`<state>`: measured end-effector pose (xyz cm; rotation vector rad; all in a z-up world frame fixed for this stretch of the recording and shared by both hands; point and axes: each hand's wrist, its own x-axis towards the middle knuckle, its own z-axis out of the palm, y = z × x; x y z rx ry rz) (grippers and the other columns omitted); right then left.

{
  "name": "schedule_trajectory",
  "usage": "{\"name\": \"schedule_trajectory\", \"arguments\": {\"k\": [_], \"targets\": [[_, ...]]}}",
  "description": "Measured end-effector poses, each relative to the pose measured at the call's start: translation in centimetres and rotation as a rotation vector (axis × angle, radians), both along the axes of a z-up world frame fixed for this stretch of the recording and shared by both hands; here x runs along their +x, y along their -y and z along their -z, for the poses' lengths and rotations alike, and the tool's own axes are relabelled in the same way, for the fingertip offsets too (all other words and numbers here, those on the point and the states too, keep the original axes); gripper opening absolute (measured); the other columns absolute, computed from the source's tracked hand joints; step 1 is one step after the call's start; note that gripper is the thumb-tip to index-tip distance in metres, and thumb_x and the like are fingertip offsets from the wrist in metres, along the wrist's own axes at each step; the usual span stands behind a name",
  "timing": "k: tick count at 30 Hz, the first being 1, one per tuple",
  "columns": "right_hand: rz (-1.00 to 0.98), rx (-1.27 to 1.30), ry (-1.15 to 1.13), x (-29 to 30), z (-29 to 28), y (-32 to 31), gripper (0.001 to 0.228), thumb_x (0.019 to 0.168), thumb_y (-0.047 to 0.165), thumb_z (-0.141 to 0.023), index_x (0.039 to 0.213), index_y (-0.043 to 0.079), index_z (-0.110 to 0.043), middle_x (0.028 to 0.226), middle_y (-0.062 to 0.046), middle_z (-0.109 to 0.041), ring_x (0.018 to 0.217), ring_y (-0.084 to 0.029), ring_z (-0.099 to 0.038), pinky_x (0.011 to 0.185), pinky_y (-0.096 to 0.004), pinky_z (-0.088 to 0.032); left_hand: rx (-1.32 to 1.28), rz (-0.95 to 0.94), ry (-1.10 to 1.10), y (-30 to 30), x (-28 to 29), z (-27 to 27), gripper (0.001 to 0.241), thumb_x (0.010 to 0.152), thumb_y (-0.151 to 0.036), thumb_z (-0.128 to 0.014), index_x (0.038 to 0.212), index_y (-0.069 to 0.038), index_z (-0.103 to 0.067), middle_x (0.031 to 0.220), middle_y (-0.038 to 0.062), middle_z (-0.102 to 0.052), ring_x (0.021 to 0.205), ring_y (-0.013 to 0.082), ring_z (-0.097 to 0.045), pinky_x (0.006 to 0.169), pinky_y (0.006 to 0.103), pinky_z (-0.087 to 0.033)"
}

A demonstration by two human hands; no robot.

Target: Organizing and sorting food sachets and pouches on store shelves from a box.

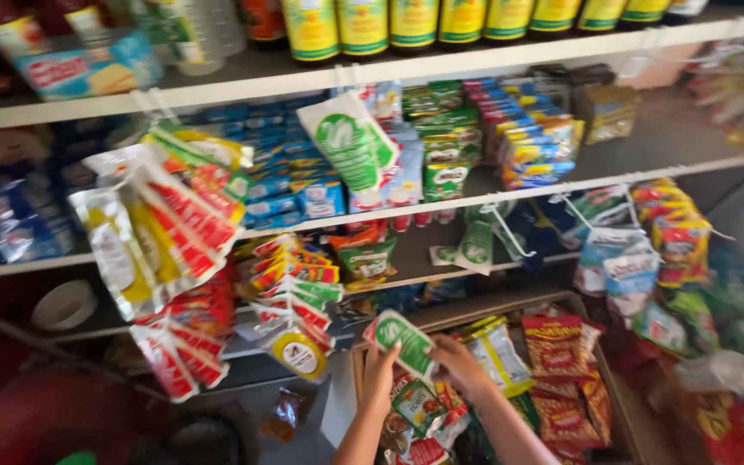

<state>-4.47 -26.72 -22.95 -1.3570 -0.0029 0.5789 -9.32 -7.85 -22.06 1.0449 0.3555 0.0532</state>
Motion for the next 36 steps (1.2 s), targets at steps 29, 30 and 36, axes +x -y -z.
{"name": "schedule_trajectory", "arguments": {"k": [29,30,36], "targets": [[-0.069,0.172,0.86,18.0,-23.4,-11.3,0.072,0.1,0.011,-0.056,0.162,0.012,-0.019,0.16,-0.016,-0.035,0.144,-0.027,-0.043,0.11,-0.04,-0.044,0.567,-0.315,0.563,-15.7,29.2,-14.4,0.088,0.107,-0.037,-0.069,0.163,0.002,-0.014,0.164,0.018,-0.027,0.153,0.029,-0.027,0.123,0.0397,-0.023],[-0.083,0.182,0.872,18.8,-23.1,-12.2,0.072,0.1,0.011,-0.056,0.162,0.012,-0.019,0.16,-0.016,-0.035,0.144,-0.027,-0.043,0.11,-0.04,-0.044,0.573,-0.332,0.572,-15.1,28.2,-15.7,0.088,0.107,-0.037,-0.069,0.163,0.002,-0.014,0.164,0.018,-0.027,0.153,0.029,-0.027,0.123,0.0397,-0.023],[0.213,-0.253,1.008,20.6,-22.7,-15.3,0.08,0.089,0.017,-0.081,0.153,0.007,-0.035,0.13,-0.018,-0.051,0.116,-0.025,-0.053,0.096,-0.039,-0.05,0.436,-0.229,0.676,-12.8,26.5,-17.4,0.07,0.097,-0.041,-0.065,0.148,0.001,-0.04,0.135,0.014,-0.062,0.128,0.0257,-0.056,0.109,0.0366,-0.04]]}}
